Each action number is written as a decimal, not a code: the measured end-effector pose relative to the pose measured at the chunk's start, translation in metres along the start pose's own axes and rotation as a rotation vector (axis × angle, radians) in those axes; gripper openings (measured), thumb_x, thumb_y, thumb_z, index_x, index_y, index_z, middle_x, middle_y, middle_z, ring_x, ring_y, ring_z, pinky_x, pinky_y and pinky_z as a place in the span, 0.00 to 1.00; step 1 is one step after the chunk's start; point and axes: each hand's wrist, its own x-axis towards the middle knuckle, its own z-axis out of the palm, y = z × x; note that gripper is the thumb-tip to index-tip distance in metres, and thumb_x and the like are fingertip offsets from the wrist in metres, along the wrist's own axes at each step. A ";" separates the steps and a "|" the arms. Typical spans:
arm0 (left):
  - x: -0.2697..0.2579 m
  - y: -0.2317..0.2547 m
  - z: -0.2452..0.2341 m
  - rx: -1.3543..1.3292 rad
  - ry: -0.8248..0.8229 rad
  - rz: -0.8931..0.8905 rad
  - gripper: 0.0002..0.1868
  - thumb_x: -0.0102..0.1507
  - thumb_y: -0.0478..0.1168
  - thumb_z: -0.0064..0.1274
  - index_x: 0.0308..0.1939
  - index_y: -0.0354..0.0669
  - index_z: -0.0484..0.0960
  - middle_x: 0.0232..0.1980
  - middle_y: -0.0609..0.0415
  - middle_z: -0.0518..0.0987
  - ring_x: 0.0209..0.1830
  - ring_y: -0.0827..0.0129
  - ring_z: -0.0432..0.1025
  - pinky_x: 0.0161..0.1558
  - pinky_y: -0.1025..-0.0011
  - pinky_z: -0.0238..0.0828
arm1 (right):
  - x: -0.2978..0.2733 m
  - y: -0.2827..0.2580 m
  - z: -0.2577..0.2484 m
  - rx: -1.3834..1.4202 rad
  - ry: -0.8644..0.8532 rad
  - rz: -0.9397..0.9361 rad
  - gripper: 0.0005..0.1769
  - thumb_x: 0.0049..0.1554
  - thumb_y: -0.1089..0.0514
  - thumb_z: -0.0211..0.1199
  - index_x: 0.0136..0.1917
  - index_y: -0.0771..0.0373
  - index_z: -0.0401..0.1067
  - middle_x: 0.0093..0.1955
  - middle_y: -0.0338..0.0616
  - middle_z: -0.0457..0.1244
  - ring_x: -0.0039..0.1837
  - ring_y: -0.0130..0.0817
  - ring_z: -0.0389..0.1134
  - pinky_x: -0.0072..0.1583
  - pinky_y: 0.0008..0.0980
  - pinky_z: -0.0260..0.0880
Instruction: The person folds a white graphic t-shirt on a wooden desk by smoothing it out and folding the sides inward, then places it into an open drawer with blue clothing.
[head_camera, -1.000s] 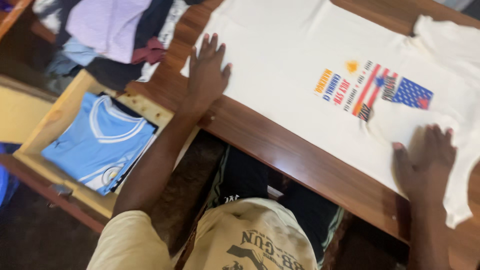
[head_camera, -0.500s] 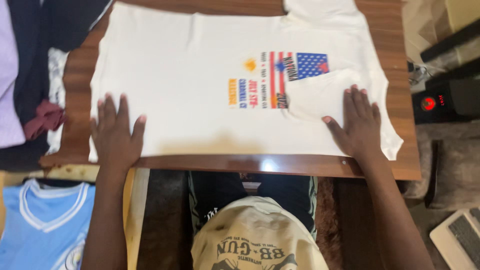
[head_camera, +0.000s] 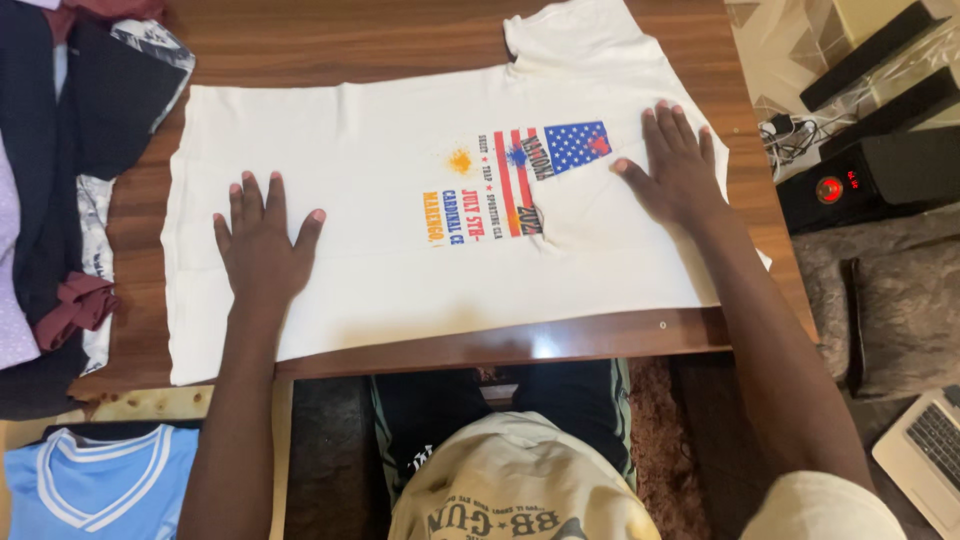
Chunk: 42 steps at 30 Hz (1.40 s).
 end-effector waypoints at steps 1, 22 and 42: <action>0.000 -0.003 0.002 0.003 -0.003 -0.007 0.43 0.69 0.64 0.43 0.78 0.37 0.62 0.81 0.28 0.52 0.82 0.38 0.43 0.74 0.35 0.33 | -0.003 0.007 0.003 0.056 0.108 -0.020 0.46 0.67 0.38 0.59 0.81 0.75 0.51 0.84 0.69 0.43 0.84 0.62 0.41 0.77 0.59 0.38; -0.003 -0.006 0.007 0.018 0.010 -0.029 0.42 0.69 0.65 0.43 0.77 0.38 0.64 0.81 0.30 0.55 0.82 0.40 0.45 0.74 0.36 0.34 | 0.038 0.092 -0.011 0.450 0.225 0.329 0.24 0.53 0.51 0.77 0.51 0.71 0.73 0.45 0.51 0.69 0.45 0.34 0.70 0.46 0.35 0.70; 0.029 -0.029 0.007 -0.070 -0.168 -0.190 0.45 0.58 0.65 0.57 0.73 0.46 0.67 0.81 0.24 0.43 0.82 0.35 0.33 0.67 0.37 0.29 | 0.130 0.094 0.010 0.132 0.316 0.020 0.28 0.54 0.61 0.78 0.65 0.69 0.72 0.57 0.62 0.67 0.59 0.55 0.70 0.60 0.49 0.71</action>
